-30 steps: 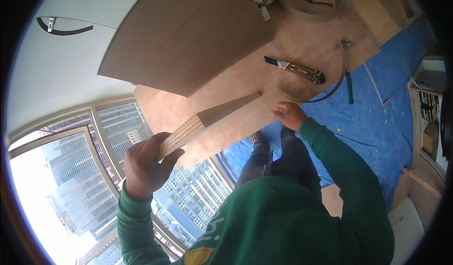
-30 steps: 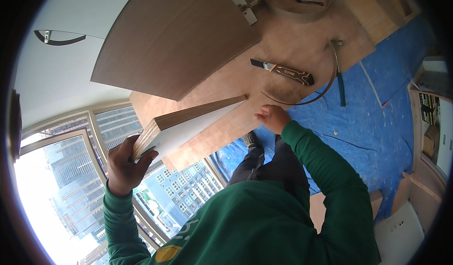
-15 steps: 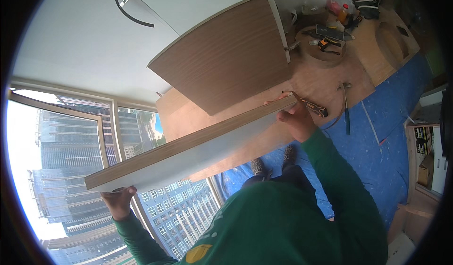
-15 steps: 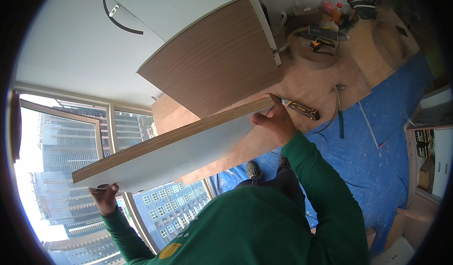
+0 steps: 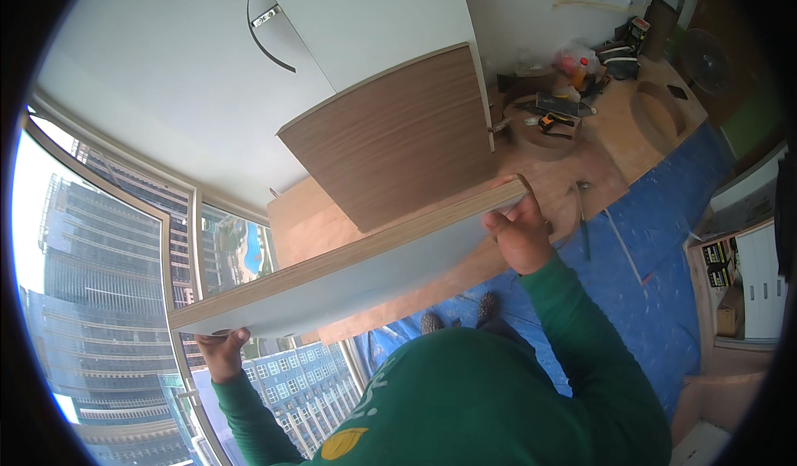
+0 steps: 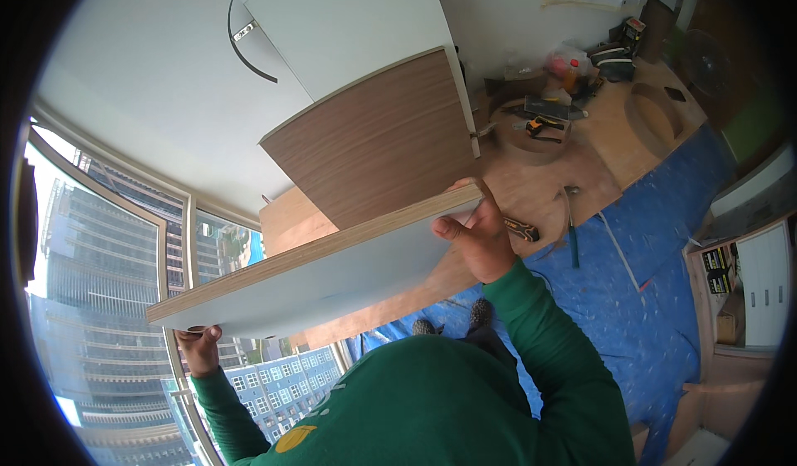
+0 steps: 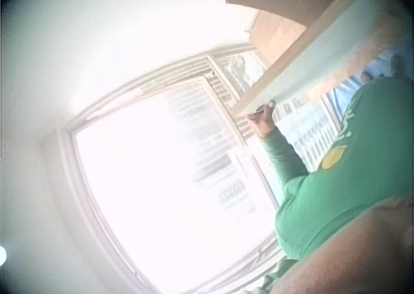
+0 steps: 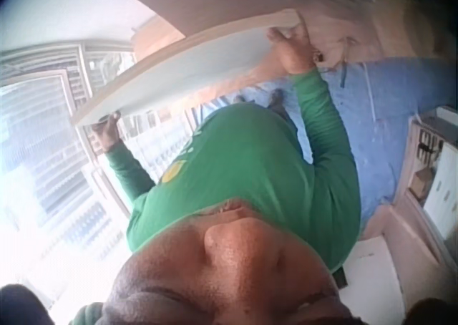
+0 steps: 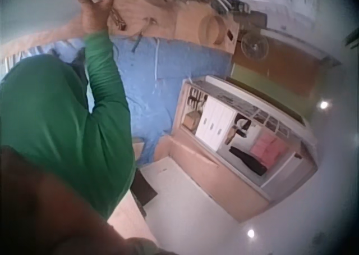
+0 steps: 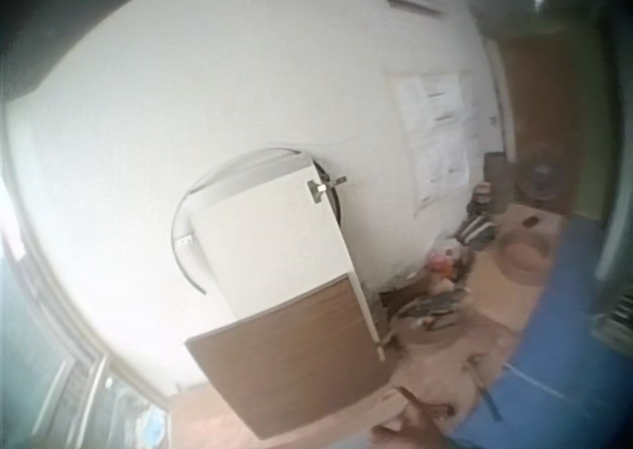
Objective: The person assembles a cabinet by aligning and attaching wooden edge banding to a white panel, using a hammer to tap the banding into place. They repeatedly position the banding, tap it, and trim excess with a utility knife, then apply glue to secure the edges.
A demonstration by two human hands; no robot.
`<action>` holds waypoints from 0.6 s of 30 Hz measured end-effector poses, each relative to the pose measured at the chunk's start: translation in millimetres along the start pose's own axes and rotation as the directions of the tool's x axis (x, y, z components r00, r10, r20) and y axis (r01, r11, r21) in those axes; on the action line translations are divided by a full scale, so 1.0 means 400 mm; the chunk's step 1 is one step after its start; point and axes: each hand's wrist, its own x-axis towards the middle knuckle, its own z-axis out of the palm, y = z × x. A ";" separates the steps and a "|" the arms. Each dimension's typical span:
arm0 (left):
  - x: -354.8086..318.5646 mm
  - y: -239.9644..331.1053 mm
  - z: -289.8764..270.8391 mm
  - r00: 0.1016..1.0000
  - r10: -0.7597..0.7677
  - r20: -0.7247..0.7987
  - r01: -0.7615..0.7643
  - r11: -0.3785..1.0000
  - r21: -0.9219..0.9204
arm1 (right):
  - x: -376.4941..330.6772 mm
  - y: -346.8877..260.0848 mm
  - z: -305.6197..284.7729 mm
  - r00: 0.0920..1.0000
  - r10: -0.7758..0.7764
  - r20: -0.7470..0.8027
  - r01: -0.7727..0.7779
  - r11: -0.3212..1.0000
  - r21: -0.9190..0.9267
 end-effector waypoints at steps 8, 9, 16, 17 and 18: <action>-0.006 -0.011 -0.016 0.998 0.045 0.045 -0.047 0.999 0.028 | -0.015 -0.006 -0.007 1.000 0.013 -0.016 -0.012 1.000 0.015; -0.005 -0.009 -0.014 0.998 0.042 0.038 -0.044 0.999 0.028 | -0.013 -0.004 -0.009 1.000 0.008 -0.012 -0.007 1.000 0.021; -0.010 0.022 -0.002 0.999 0.001 0.045 -0.002 1.000 0.024 | -0.006 0.005 -0.022 1.000 0.009 -0.019 -0.010 1.000 -0.016; -0.008 0.022 -0.003 0.999 -0.006 0.042 0.004 0.999 0.034 | -0.006 0.002 -0.022 1.000 0.008 -0.020 -0.009 1.000 -0.027; -0.005 0.021 -0.005 0.999 -0.001 0.049 -0.001 0.999 0.043 | -0.005 -0.001 -0.021 0.999 0.024 -0.035 -0.025 0.999 -0.034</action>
